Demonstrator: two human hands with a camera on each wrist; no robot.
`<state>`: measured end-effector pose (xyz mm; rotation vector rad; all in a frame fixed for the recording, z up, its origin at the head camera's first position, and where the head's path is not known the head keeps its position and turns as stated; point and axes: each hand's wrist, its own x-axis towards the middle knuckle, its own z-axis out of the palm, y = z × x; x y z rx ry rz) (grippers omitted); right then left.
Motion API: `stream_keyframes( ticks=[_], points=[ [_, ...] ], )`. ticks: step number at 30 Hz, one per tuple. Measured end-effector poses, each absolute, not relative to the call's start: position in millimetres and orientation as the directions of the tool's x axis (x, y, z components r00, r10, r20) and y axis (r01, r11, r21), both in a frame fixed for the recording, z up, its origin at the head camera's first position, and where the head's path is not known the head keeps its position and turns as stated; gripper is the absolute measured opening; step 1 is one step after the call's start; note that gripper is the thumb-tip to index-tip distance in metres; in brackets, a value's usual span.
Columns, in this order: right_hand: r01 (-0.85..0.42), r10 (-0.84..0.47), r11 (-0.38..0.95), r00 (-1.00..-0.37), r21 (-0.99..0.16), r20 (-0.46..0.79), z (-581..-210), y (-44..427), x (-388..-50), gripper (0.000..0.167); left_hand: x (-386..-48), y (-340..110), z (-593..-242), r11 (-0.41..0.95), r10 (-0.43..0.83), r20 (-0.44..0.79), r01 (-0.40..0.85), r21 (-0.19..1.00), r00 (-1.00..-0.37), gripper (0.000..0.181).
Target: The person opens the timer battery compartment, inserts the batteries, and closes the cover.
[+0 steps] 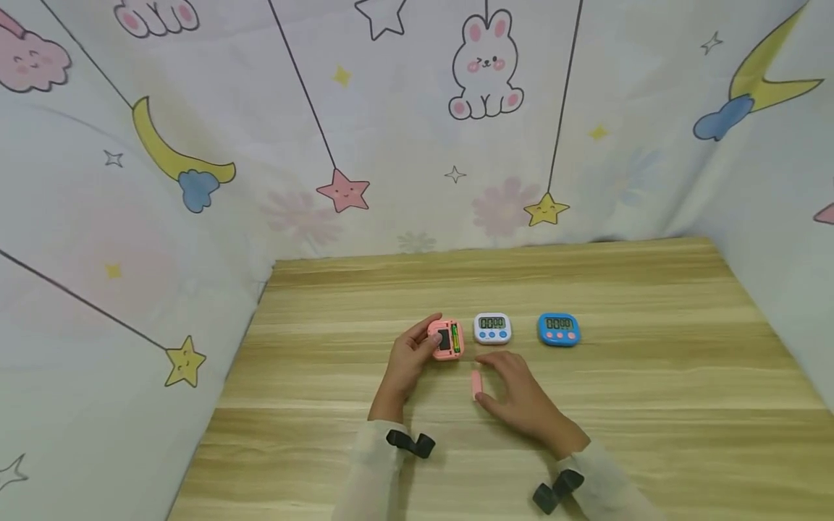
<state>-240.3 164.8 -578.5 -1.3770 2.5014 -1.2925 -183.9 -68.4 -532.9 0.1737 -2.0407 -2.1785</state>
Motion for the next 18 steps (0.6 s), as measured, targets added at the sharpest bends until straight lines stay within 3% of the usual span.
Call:
stream_keyframes(
  ticks=[9,18],
  points=[
    [-0.759,-0.733,0.31,-0.574,-0.572,0.365,-582.5,161.6,-232.6,0.048,-180.3,-71.0,-535.1,-0.085,-0.172,0.01,0.025,0.996,-0.985,0.049],
    [-0.751,-0.722,0.328,-0.59,-0.573,0.361,-577.4,160.1,-222.5,0.046,-175.9,-71.2,-537.8,-0.095,-0.163,0.007,0.023,0.995,-0.987,0.046]
  ],
)
